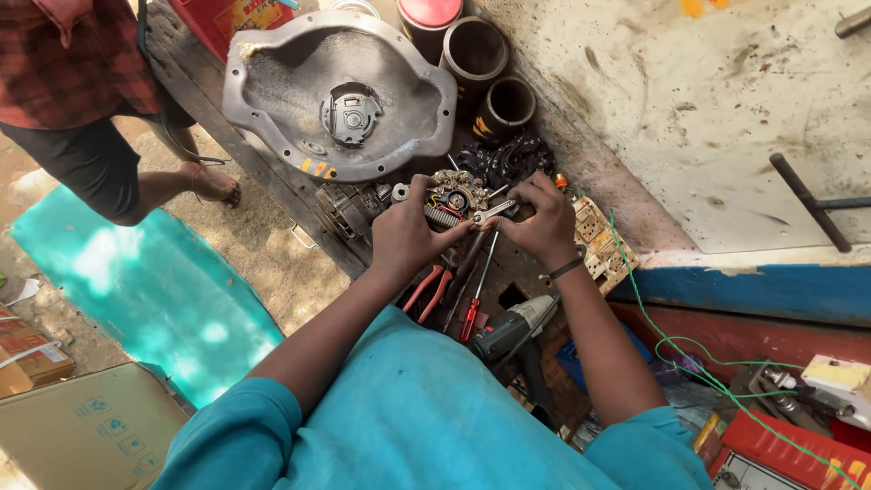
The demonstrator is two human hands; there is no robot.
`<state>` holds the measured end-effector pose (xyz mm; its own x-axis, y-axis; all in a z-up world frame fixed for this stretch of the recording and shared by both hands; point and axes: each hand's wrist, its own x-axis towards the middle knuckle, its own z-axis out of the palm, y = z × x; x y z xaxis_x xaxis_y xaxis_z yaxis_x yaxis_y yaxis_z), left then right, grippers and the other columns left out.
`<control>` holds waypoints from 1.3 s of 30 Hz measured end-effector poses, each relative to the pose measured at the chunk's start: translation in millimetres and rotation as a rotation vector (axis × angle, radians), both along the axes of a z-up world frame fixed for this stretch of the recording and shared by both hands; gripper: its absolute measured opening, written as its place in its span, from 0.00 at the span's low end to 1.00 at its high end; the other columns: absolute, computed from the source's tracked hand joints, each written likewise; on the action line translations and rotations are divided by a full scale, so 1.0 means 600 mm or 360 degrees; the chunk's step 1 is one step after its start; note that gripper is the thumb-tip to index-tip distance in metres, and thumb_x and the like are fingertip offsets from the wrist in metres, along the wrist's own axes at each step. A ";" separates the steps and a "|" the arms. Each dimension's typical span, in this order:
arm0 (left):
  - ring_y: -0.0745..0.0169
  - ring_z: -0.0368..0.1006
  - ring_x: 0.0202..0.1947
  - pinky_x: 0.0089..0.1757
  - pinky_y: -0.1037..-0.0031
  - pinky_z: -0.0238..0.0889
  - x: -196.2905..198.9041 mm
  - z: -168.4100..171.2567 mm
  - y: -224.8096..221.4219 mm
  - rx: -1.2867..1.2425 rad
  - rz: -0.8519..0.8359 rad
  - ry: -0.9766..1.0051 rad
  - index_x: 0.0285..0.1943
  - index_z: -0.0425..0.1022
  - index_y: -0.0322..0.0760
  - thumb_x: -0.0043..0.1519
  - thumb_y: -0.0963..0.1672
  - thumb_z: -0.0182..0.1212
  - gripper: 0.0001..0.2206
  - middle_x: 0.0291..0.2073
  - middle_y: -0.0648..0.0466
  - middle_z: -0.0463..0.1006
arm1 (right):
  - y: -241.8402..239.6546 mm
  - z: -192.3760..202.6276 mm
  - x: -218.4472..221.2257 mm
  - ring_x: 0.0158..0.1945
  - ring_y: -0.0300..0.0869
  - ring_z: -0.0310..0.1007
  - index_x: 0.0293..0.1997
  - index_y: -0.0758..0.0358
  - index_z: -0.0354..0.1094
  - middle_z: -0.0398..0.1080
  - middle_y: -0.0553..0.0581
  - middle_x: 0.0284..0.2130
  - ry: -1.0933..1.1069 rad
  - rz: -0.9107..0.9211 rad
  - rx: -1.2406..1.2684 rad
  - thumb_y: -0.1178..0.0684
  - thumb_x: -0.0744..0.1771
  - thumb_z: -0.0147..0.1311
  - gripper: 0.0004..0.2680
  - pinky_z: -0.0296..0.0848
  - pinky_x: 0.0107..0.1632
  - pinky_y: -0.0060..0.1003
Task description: The recorder is repairing an automotive alternator on a workbench.
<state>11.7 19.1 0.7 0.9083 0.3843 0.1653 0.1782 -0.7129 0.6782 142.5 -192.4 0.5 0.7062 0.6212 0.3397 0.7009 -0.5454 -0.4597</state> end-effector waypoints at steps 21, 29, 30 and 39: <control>0.48 0.81 0.27 0.28 0.59 0.70 -0.007 0.012 0.004 -0.0220 -0.0044 0.0074 0.61 0.64 0.44 0.49 0.62 0.73 0.38 0.23 0.49 0.81 | -0.013 -0.032 -0.005 0.26 0.38 0.60 0.29 0.64 0.60 0.59 0.51 0.26 0.0174 0.0081 -0.0132 0.39 0.62 0.70 0.20 0.64 0.28 0.40; 0.48 0.79 0.26 0.29 0.59 0.69 -0.004 0.005 0.025 -0.0240 -0.0170 0.0068 0.63 0.62 0.43 0.45 0.62 0.75 0.42 0.21 0.49 0.78 | -0.009 -0.114 -0.016 0.26 0.36 0.52 0.24 0.61 0.53 0.53 0.51 0.23 0.0224 -0.0083 0.0411 0.45 0.69 0.59 0.19 0.52 0.29 0.37; 0.51 0.77 0.23 0.28 0.62 0.67 -0.003 0.002 0.028 -0.0325 -0.0210 0.0084 0.62 0.62 0.43 0.46 0.61 0.75 0.41 0.18 0.51 0.77 | -0.007 -0.125 -0.015 0.27 0.36 0.50 0.21 0.59 0.51 0.52 0.50 0.22 0.0153 -0.0178 0.0509 0.47 0.71 0.56 0.19 0.51 0.30 0.37; 0.79 0.52 0.19 0.22 0.82 0.48 -0.024 -0.149 0.032 -0.2999 -0.0013 -0.0551 0.56 0.68 0.36 0.76 0.55 0.53 0.19 0.23 0.68 0.60 | 0.028 -0.097 -0.045 0.21 0.33 0.61 0.21 0.55 0.60 0.59 0.47 0.17 0.1085 -0.0713 0.1345 0.41 0.69 0.54 0.17 0.68 0.24 0.32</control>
